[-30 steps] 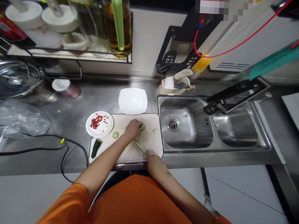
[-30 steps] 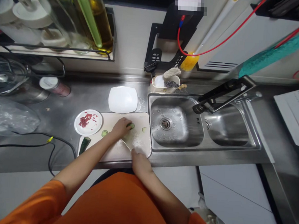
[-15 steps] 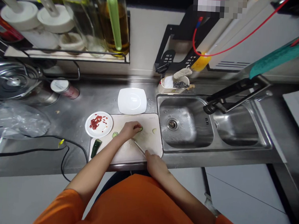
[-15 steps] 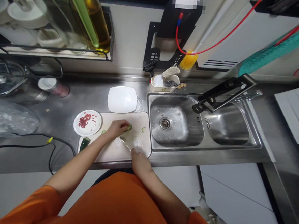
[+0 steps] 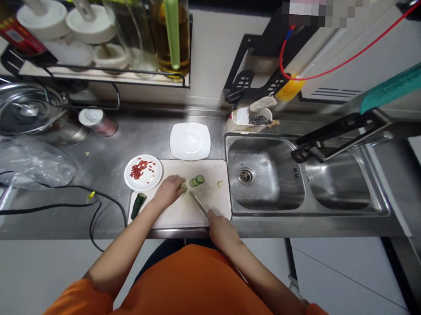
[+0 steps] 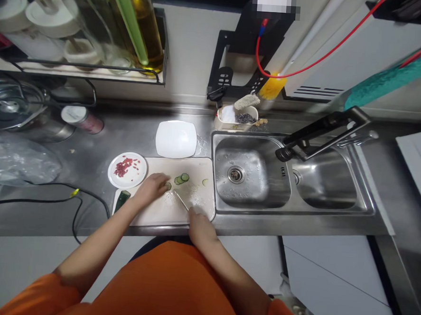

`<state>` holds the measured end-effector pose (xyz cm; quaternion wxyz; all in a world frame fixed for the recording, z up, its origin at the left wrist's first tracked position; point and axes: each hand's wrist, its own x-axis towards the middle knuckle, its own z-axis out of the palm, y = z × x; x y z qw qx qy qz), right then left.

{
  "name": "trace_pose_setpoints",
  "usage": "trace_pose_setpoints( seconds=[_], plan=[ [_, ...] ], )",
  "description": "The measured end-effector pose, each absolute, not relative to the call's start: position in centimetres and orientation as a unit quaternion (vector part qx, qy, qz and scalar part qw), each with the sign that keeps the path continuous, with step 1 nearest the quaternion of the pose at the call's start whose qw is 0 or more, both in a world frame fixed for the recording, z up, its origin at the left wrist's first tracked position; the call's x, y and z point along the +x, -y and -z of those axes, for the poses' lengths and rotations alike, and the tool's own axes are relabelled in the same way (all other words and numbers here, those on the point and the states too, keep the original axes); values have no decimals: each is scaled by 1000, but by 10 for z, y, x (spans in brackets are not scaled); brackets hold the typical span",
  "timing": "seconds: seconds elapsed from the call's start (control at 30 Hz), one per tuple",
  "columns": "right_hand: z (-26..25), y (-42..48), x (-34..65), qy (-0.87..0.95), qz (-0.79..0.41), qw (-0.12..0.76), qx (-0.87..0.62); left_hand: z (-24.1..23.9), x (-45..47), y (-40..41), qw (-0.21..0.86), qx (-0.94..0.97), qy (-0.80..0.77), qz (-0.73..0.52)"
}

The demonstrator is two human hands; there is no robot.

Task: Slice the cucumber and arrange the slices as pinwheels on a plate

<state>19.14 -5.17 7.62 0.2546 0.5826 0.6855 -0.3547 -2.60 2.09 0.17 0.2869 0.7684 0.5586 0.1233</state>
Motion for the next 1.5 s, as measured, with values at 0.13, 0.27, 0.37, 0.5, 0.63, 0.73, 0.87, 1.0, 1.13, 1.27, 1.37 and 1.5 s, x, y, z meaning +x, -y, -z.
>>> trace_pose_setpoints(
  seconds=[0.13, 0.27, 0.37, 0.5, 0.63, 0.73, 0.87, 1.0, 1.13, 1.27, 1.37, 1.5],
  plan=[
    [-76, 52, 189, -679, 359, 252, 588, 7, -19, 9, 231, 709, -656, -119],
    [-79, 52, 185, -676, 354, 254, 595, 14, -12, 19, 223, 673, -691, -140],
    [-81, 49, 180, -685, 343, 253, 591, 17, -11, 18, 239, 664, -689, -164],
    [-82, 46, 171, -700, 333, 245, 583, 18, -14, 16, 261, 661, -678, -186],
    [-85, 41, 160, -702, 337, 240, 580, 17, -15, 18, 265, 652, -682, -199],
    [-88, 38, 154, -693, 343, 248, 584, 18, -15, 19, 262, 644, -690, -201],
    [-89, 37, 151, -693, 350, 246, 581, 21, -14, 20, 255, 643, -691, -208],
    [-87, 38, 150, -695, 345, 246, 581, 22, -14, 19, 251, 647, -688, -214],
    [-86, 39, 149, -695, 346, 244, 581, 22, -15, 19, 250, 649, -686, -214],
    [-85, 40, 148, -696, 342, 234, 587, 23, -15, 19, 252, 651, -684, -211],
    [-85, 40, 146, -690, 345, 235, 592, 22, -15, 18, 258, 649, -686, -205],
    [-85, 40, 142, -684, 358, 240, 588, 20, -15, 18, 264, 645, -689, -199]
  ],
)
